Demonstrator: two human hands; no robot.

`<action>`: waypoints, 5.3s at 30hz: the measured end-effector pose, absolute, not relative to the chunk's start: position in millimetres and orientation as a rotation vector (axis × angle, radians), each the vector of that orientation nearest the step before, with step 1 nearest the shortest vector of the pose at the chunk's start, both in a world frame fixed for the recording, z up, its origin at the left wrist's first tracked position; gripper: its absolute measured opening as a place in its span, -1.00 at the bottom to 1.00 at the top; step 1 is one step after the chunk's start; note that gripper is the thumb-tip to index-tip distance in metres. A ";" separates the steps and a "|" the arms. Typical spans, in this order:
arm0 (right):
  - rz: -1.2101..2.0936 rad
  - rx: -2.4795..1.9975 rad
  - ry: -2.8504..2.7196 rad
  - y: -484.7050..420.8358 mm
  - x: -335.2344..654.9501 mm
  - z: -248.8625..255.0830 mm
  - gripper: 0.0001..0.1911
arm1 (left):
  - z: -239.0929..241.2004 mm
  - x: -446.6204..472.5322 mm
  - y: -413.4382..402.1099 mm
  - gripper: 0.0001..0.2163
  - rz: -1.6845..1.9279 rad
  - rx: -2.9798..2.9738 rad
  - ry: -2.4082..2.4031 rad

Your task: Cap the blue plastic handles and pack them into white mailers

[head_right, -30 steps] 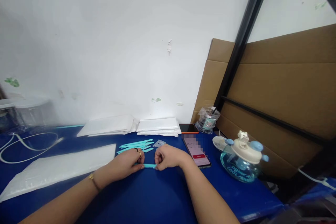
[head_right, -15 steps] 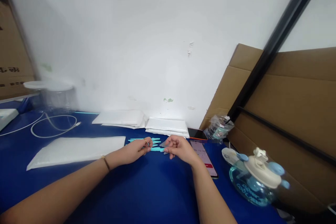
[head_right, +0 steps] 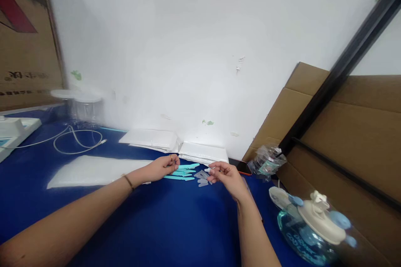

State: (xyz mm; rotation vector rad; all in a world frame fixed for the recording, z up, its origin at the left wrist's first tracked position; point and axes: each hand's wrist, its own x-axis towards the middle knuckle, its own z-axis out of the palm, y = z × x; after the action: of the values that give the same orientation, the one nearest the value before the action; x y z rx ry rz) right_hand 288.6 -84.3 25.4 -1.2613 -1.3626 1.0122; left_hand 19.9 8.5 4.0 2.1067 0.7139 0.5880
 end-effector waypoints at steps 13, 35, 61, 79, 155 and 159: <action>0.973 -1.260 -1.373 -81.5 278.6 21.0 -0.68 | 16.0 17.7 -0.8 -0.56 0.551 2.265 0.712; 0.923 -1.204 -1.379 -76.9 267.9 12.1 -0.68 | 18.0 22.0 -6.5 -0.56 0.432 2.385 0.781; 0.616 -1.666 -1.967 -79.6 286.1 5.9 -0.87 | 3.9 25.3 -11.1 -0.81 0.432 2.851 0.944; 0.316 -1.588 -2.218 -74.9 271.4 3.7 -0.86 | 3.6 25.6 -5.6 -0.79 0.423 2.952 0.774; 0.529 -1.471 -1.988 -76.4 269.9 6.0 -0.84 | 19.2 25.6 -16.2 -0.84 0.444 2.795 0.718; 0.411 -1.618 -1.934 -75.4 289.2 9.6 -0.82 | 18.7 27.4 -26.4 -0.88 0.219 2.699 0.629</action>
State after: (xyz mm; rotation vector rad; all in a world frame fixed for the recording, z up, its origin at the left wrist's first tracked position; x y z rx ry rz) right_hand 289.2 -75.4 9.6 -1.6185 -1.9341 0.4112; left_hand 27.4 -26.4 18.7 2.6989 0.6290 0.2189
